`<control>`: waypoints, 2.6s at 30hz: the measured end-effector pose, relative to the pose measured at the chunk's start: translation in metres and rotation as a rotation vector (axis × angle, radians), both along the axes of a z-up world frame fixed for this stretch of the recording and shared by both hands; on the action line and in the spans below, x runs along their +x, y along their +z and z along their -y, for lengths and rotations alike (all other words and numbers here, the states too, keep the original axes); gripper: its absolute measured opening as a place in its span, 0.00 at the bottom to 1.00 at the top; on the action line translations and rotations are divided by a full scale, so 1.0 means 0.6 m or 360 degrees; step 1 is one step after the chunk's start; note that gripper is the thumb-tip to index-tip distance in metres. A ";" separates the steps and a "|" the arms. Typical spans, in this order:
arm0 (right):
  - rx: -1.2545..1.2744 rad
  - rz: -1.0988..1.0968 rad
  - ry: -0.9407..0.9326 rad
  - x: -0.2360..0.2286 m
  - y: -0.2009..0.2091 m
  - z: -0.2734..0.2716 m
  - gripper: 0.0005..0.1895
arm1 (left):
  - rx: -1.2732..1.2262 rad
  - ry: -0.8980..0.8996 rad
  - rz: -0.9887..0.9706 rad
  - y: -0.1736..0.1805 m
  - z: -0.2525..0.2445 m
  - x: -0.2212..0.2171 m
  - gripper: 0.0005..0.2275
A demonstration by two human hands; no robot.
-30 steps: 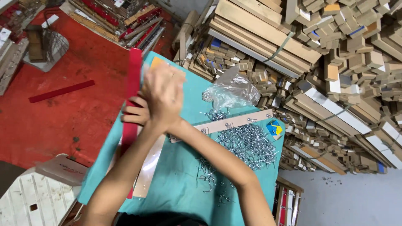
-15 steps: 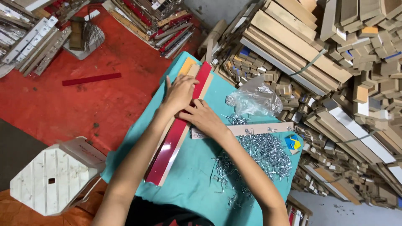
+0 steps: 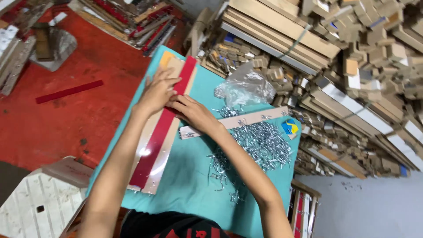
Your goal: Sliding metal hooks onto wooden strips and placing them in a box
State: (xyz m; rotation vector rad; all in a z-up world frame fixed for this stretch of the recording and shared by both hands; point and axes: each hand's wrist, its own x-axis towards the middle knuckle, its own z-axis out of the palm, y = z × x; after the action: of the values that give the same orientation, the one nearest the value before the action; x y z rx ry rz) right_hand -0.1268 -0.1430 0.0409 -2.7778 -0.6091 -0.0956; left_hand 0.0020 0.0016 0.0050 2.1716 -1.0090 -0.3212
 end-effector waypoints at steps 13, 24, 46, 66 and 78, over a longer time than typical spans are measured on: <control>-0.0235 -0.0033 -0.0860 -0.198 0.029 0.163 0.08 | 0.0249 -0.0404 0.0484 0.041 0.108 -0.139 0.14; 0.0100 0.0091 -0.1255 -0.274 0.037 0.131 0.26 | 0.0433 -0.0591 0.0213 0.106 0.060 -0.173 0.18; -0.0258 -0.0142 -0.1065 -0.259 -0.007 0.228 0.37 | 0.0506 -0.0585 0.0616 0.013 0.100 -0.199 0.24; -0.0709 0.0687 -0.0901 -0.193 -0.007 0.106 0.07 | 0.0966 -0.0427 0.1244 0.122 -0.001 -0.101 0.10; -0.0060 0.0289 -0.1082 -0.284 0.023 0.150 0.22 | 0.0240 -0.0515 0.1388 0.099 0.075 -0.214 0.23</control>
State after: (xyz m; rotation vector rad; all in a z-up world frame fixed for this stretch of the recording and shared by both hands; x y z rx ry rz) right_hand -0.2973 -0.2328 0.0548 -2.9022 0.3242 -0.4823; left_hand -0.1265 -0.0434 0.0646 2.3017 -1.8606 0.4765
